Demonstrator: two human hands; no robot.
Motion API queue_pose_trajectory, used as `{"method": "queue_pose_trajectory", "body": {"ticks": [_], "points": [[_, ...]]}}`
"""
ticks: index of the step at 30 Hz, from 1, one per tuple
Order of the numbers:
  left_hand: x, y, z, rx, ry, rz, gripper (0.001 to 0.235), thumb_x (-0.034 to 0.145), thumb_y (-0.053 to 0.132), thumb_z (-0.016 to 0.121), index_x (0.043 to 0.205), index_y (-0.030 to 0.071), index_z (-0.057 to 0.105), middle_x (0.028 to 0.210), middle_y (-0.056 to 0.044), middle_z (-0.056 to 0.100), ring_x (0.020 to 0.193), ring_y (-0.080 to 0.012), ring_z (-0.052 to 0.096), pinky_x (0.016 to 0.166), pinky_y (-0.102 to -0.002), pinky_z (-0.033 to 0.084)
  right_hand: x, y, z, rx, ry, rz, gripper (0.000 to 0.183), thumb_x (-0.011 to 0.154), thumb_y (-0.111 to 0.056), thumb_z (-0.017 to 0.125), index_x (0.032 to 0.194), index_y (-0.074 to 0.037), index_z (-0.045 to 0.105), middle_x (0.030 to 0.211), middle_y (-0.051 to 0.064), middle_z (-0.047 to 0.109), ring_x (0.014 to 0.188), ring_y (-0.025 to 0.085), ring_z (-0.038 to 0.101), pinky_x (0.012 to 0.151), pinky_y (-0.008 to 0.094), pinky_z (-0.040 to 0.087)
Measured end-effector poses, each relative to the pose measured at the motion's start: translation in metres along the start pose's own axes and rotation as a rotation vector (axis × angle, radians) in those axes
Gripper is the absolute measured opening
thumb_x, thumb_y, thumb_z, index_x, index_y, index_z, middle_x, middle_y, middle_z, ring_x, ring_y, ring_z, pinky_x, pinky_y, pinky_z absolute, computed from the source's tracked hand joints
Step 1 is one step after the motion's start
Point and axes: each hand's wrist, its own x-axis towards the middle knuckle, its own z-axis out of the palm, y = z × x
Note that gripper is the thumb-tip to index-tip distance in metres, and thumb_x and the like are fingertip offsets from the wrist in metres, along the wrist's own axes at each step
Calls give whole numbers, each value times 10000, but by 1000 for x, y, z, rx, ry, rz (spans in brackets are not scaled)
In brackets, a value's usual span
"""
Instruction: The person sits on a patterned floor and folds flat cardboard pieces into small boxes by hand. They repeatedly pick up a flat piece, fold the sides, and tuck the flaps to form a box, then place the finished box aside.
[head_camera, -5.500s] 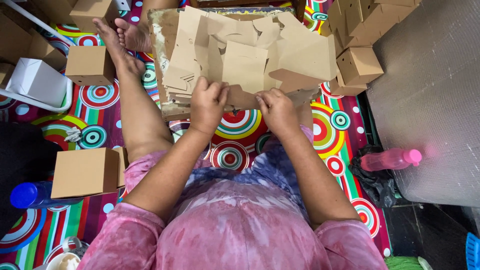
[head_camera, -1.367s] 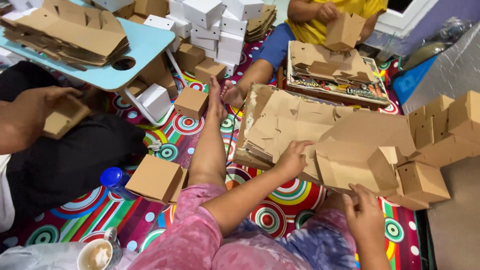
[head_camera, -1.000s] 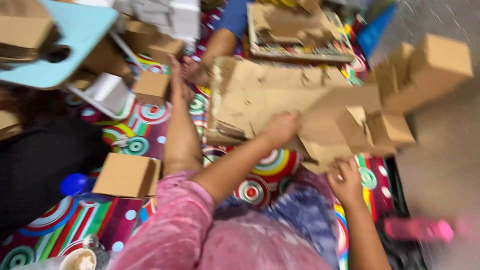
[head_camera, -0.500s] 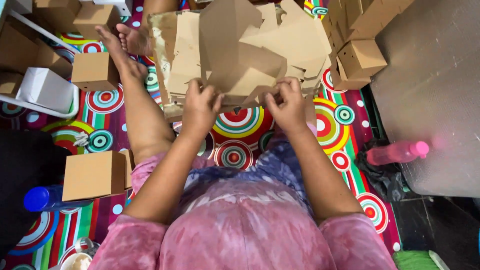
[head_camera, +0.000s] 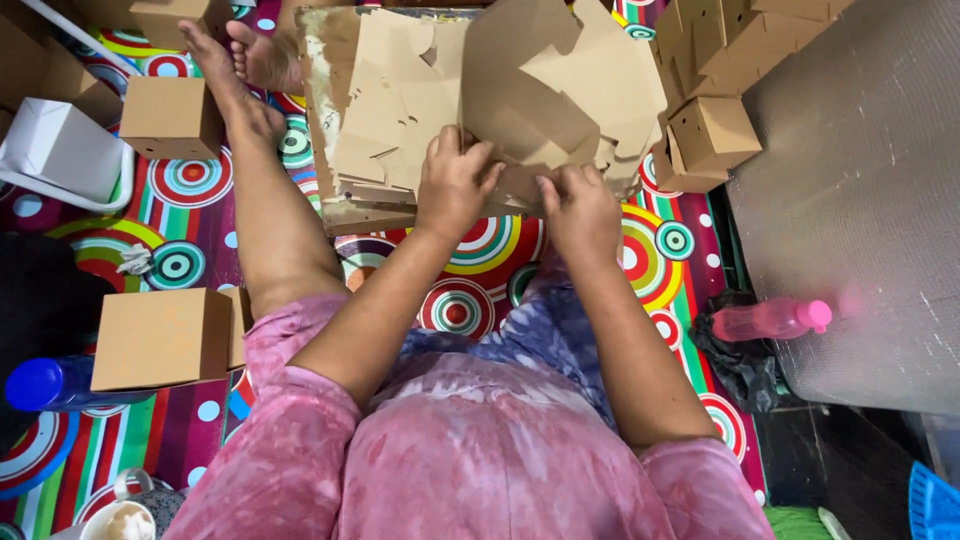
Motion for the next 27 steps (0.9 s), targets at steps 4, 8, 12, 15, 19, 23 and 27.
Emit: {"method": "queue_pose_trajectory", "body": {"ticks": [4,8,12,15,19,23,27], "points": [[4,0,9,-2,-70,-89,293,870,282,829,1139,246,718,1208,-133,517,1245,-461,540,953,-586,521,5,9,13,-84,45,-7,159,901,-382,803,930,-238,741,767,16,610,729,298,693,688,444,560],[0,-13,36,-94,-86,-120,390,897,215,805,1247,336,686,1246,-130,487,1244,-448,570,1000,-536,550,15,-7,-2,-329,132,-128,184,946,-444,766,977,-262,758,798,-25,595,843,220,648,901,443,455],[0,-14,52,-39,-92,-90,397,913,208,789,1269,349,687,1231,-148,500,1259,-427,569,1010,-491,550,19,-1,22,-301,122,-187,198,943,-381,768,1127,-309,765,807,-25,588,895,214,632,1066,534,351],[0,-13,54,-61,-112,-62,428,924,132,743,1301,313,657,1200,-152,497,1247,-446,564,1027,-506,541,22,-8,29,-260,136,-162,199,957,-315,751,1152,-278,761,836,1,592,909,221,635,1076,543,338],[0,2,20,-151,-201,-89,568,930,-15,656,1404,296,611,1501,-252,406,1399,-455,483,1148,-478,472,24,-13,35,-153,-78,-132,229,981,-237,688,1202,-214,743,941,63,652,973,286,666,1090,566,337],[-19,-8,16,-406,-105,-129,603,883,16,627,1441,229,548,1591,-190,324,1457,-395,433,1211,-463,416,27,8,58,-21,-200,-45,199,1006,-253,675,1184,-220,756,976,31,744,1017,257,705,1158,579,245],[-11,-12,-10,-437,-145,-116,669,846,-42,525,1455,234,511,1585,-180,334,1447,-413,429,1213,-490,416,44,-4,10,106,-306,-12,242,1000,-211,688,1234,-215,747,1084,41,764,1086,282,706,1176,590,249]]}}
